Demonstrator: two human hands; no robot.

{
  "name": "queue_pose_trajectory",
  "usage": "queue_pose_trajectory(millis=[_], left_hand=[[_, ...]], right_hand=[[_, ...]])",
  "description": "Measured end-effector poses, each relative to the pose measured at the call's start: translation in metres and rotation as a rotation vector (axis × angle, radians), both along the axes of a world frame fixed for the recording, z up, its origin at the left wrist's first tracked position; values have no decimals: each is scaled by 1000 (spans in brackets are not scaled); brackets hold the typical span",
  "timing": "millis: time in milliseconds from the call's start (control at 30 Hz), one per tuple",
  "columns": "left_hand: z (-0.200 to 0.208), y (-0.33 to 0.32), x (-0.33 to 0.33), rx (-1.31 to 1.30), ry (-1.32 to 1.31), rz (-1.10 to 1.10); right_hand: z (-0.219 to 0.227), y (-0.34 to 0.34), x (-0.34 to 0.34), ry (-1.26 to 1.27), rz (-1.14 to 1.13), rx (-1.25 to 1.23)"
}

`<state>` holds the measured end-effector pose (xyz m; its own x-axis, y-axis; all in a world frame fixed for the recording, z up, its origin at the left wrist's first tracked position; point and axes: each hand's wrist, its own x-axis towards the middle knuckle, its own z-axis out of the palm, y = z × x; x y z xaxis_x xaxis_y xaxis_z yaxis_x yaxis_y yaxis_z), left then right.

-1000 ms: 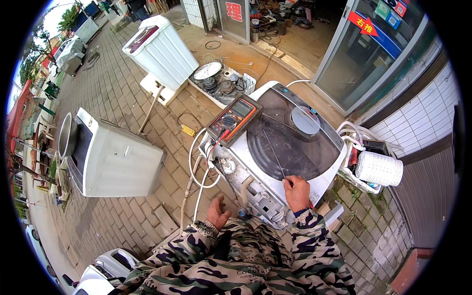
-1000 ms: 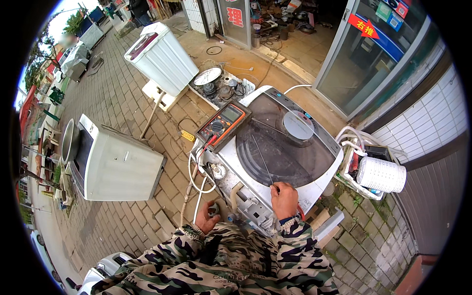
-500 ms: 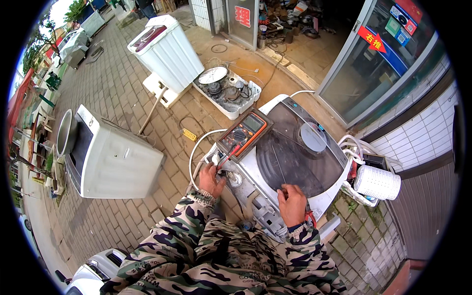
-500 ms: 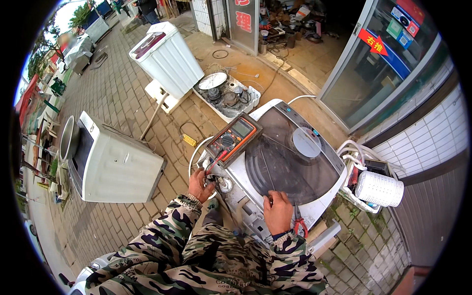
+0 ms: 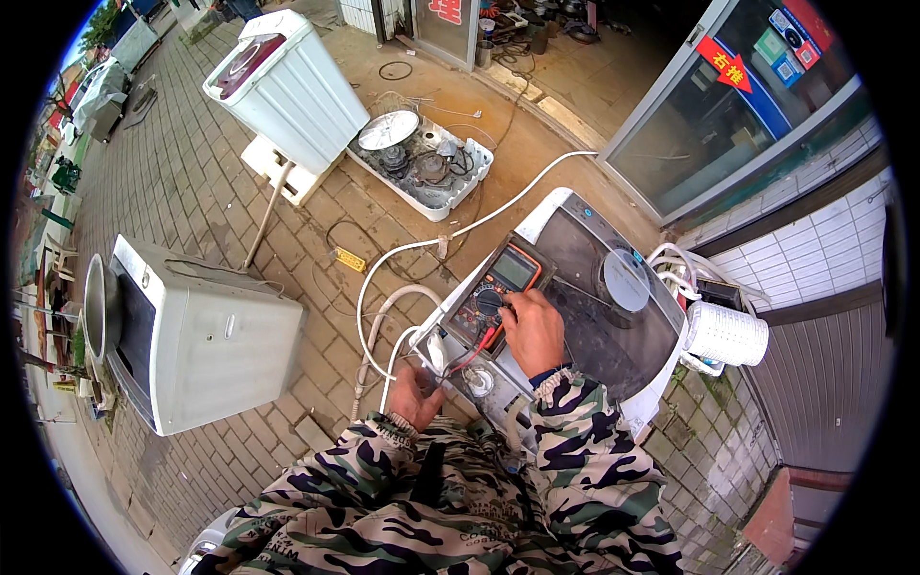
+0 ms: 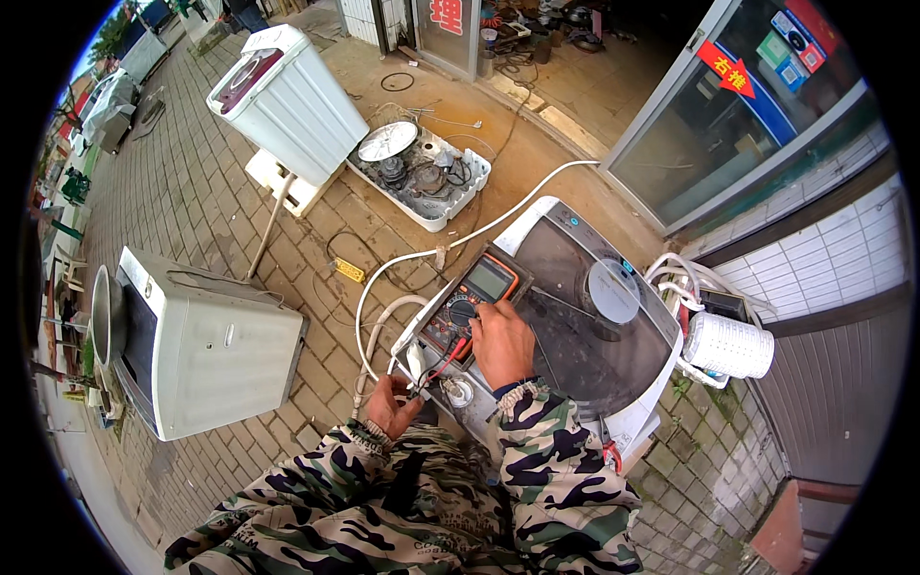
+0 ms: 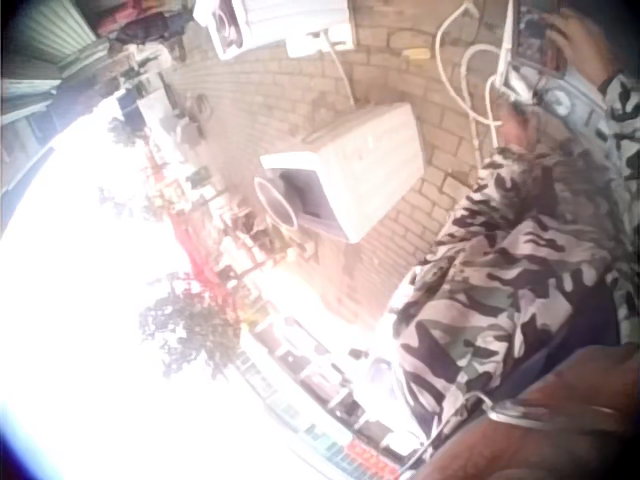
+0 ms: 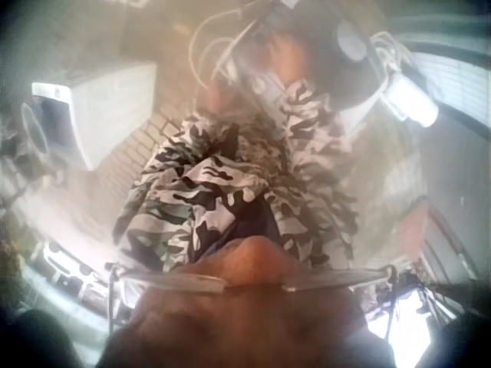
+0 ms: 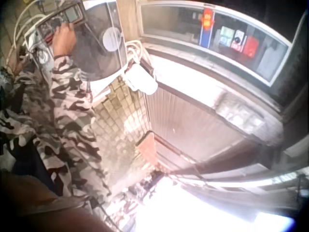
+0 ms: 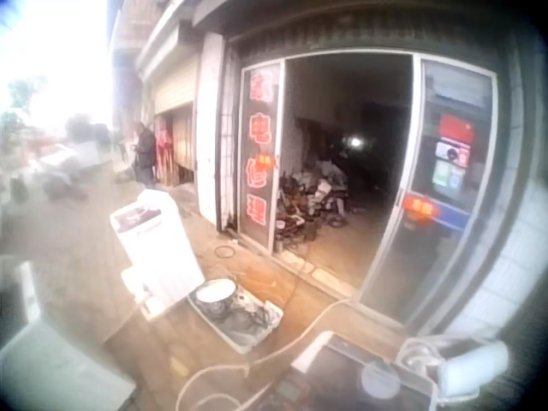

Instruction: The person uses a multimeter to test electrical components on a washing machine. They strip wires with pliers and connect probes to various points on the machine's internal wiring. The person also uses a screwdriver to adjust or remove parts of the machine's casing.

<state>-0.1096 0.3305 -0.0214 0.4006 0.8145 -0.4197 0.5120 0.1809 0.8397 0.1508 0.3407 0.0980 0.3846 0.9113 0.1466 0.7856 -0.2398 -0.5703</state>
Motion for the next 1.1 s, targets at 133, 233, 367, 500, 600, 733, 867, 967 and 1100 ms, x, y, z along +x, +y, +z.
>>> queue_pose_trajectory(millis=[133, 233, 367, 500, 600, 733, 867, 967, 1100], left_hand=[[-13, 7, -3, -205, -139, -41], [-43, 15, -5, -146, -58, -191], [-39, 32, 1, -110, 190, -370], [-93, 9, -13, 64, -110, -281], [-50, 26, -5, 79, 42, -420], [-59, 29, -12, 185, 55, -463], [-34, 40, -11, 223, 87, -505], [-39, 41, -10, 264, 115, -547], [-29, 44, -2, 337, 185, -567]], right_hand=[[8, 12, -12, -4, -53, -83], [4, 14, -13, -87, -7, -87], [5, 21, -14, -109, -13, -162], [11, 29, -16, -122, 2, -244], [9, 29, -14, -113, -10, -263], [7, 31, -16, -127, 0, -282], [8, 36, -16, -146, 9, -321], [6, 36, -11, -107, 23, -294], [3, 19, -17, 20, -165, -51]])
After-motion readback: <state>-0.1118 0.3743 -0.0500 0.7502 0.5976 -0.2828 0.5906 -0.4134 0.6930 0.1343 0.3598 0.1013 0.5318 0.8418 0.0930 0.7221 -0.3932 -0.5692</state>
